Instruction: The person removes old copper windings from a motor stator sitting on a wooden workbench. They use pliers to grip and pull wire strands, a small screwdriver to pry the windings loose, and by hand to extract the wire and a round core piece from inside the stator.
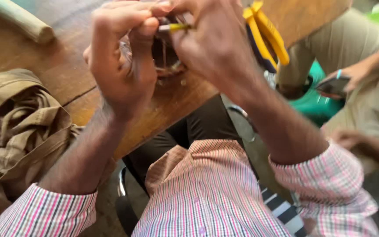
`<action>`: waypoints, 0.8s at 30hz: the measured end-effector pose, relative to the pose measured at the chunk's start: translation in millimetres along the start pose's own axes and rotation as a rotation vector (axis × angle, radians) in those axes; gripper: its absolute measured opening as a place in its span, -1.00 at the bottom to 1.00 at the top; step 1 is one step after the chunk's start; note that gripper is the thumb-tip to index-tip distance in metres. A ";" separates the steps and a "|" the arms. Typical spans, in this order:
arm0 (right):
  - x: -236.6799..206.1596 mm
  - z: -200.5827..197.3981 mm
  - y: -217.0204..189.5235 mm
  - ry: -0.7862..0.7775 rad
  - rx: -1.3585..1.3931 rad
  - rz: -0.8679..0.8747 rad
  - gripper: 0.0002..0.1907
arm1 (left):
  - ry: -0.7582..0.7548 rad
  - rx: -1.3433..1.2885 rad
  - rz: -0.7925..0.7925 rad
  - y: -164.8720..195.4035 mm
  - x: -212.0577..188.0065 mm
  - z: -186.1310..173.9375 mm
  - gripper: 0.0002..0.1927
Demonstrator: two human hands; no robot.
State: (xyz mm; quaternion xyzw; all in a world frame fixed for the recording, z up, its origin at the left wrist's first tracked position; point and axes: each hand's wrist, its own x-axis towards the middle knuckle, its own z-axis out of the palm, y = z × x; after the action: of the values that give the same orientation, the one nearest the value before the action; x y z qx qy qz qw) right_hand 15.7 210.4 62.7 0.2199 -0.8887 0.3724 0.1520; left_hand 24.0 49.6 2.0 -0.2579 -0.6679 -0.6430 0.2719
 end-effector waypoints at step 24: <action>-68.5 32.9 -8.8 0.131 1.091 0.075 -0.61 | -0.352 0.773 -0.090 -50.4 42.8 18.4 -0.53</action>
State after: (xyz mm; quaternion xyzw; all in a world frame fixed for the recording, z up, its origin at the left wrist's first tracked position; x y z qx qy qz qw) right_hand 75.3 200.0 16.0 0.2113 -0.5627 0.7972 0.0574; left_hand -42.4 65.8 -5.0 -0.2132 -0.9067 -0.3026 0.2021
